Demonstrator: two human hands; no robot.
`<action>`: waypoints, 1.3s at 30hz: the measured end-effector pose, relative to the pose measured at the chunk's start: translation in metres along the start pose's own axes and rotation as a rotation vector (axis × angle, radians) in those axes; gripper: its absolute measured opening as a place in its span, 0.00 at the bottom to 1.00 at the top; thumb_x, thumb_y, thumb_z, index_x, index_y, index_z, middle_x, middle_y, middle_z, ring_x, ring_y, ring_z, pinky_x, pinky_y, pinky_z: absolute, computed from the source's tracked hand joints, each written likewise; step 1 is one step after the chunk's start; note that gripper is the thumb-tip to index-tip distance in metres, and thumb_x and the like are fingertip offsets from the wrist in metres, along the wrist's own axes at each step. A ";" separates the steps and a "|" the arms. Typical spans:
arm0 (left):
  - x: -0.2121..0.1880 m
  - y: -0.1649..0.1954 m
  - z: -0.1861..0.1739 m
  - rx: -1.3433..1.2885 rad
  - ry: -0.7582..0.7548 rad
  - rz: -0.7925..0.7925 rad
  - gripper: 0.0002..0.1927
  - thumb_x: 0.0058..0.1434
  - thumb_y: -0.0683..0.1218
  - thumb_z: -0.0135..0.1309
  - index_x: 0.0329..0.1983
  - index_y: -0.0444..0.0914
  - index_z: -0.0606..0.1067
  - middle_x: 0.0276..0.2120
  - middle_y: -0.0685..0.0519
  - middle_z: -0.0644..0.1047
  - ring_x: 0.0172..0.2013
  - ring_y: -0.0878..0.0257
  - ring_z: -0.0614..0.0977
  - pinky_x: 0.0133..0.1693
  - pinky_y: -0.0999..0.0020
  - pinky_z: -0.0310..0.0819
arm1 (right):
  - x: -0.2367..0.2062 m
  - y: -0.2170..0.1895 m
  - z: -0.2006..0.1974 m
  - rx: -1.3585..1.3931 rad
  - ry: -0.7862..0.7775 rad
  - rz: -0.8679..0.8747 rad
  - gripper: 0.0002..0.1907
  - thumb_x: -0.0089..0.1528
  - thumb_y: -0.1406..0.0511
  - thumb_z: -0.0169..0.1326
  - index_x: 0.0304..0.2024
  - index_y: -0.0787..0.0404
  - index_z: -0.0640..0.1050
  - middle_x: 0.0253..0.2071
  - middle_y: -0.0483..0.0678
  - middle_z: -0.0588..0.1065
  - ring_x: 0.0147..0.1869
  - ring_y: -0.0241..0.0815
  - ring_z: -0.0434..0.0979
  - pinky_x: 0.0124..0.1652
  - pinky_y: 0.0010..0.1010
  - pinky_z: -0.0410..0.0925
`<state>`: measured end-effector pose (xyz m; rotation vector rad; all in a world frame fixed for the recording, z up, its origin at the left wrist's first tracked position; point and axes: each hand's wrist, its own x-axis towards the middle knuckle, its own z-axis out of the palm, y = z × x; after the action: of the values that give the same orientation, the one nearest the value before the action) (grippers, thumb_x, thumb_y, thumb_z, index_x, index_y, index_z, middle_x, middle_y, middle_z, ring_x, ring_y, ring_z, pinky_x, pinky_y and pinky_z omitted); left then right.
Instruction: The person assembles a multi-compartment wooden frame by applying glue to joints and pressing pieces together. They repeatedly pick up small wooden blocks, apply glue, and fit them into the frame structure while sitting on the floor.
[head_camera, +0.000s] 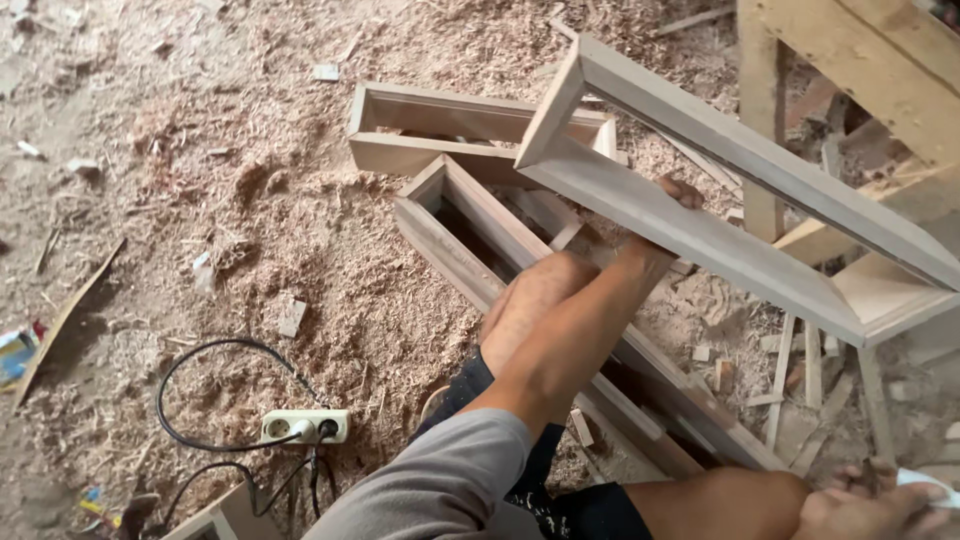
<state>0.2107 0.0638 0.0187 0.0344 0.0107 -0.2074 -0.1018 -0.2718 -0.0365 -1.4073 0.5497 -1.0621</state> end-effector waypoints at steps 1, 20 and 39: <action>0.000 0.001 -0.001 0.000 0.010 -0.001 0.18 0.71 0.54 0.35 0.30 0.41 0.68 0.24 0.54 0.70 0.24 0.60 0.71 0.32 0.64 0.68 | -0.001 -0.001 0.003 -0.037 -0.034 -0.021 0.18 0.81 0.56 0.39 0.69 0.55 0.64 0.40 0.47 0.71 0.34 0.34 0.67 0.36 0.24 0.67; -0.004 0.010 0.003 0.012 0.162 0.020 0.18 0.71 0.54 0.36 0.36 0.38 0.69 0.28 0.50 0.72 0.28 0.58 0.74 0.34 0.62 0.71 | -0.014 -0.019 0.031 -0.024 0.073 0.017 0.27 0.78 0.50 0.51 0.72 0.55 0.64 0.40 0.50 0.76 0.33 0.38 0.72 0.34 0.27 0.72; -0.015 0.013 0.007 0.136 0.234 -0.017 0.18 0.71 0.53 0.36 0.41 0.35 0.70 0.33 0.46 0.74 0.32 0.55 0.76 0.37 0.61 0.73 | -0.033 -0.033 0.061 -0.040 0.096 0.026 0.19 0.80 0.55 0.47 0.67 0.57 0.65 0.39 0.49 0.76 0.33 0.37 0.72 0.34 0.28 0.68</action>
<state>0.1983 0.0790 0.0260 0.1940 0.2300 -0.2200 -0.0741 -0.2071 -0.0051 -1.3855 0.6603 -1.1078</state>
